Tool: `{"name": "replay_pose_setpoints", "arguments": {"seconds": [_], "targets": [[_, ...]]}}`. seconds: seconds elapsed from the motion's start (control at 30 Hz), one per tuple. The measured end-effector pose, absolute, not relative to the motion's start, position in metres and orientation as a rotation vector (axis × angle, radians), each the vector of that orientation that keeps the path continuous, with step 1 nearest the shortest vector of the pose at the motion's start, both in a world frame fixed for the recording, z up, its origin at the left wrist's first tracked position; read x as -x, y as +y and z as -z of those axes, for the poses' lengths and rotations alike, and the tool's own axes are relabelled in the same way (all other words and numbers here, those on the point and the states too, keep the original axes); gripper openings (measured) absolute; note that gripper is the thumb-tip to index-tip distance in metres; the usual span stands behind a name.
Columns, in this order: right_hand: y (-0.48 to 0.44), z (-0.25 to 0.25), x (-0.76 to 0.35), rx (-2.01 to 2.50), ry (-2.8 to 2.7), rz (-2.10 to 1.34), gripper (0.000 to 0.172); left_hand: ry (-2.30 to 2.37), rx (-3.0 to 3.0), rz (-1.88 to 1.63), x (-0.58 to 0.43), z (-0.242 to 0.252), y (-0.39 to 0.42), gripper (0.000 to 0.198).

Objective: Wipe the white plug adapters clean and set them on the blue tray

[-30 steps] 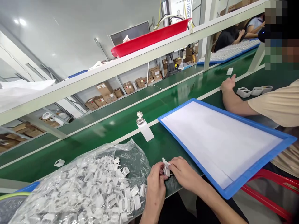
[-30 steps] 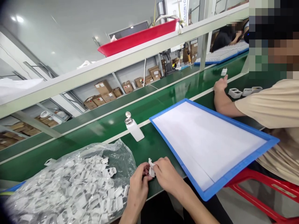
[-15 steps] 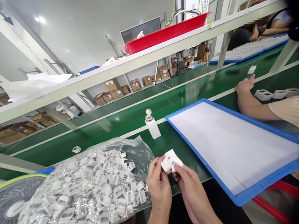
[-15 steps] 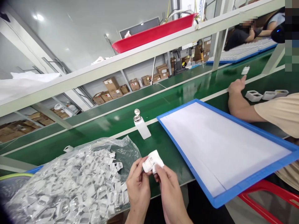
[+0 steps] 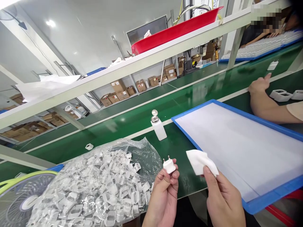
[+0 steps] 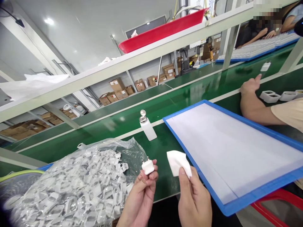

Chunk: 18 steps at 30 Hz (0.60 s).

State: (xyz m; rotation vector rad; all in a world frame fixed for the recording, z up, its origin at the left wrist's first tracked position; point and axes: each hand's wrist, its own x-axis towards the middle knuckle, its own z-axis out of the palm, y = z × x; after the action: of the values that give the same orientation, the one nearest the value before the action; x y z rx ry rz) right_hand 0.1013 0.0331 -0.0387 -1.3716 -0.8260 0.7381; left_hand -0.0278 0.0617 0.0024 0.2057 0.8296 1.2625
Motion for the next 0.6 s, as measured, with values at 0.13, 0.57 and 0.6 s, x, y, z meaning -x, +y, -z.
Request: {"name": "replay_pose_setpoints", "arguments": {"seconds": [0.13,0.57,0.6], "targets": [[0.036,0.03,-0.106,1.144,-1.335,-0.353,0.019,0.818,-0.203,-1.244,0.024,0.0,0.059,0.027],[0.023,0.033,-0.068,1.042,-1.225,-0.93,0.038,1.304,-0.911,-1.517,0.01,0.035,0.06,0.039],[0.02,0.034,-0.062,1.013,-1.211,-0.928,0.04,1.329,-0.926,-1.534,0.01,0.039,0.061,0.039]]}}
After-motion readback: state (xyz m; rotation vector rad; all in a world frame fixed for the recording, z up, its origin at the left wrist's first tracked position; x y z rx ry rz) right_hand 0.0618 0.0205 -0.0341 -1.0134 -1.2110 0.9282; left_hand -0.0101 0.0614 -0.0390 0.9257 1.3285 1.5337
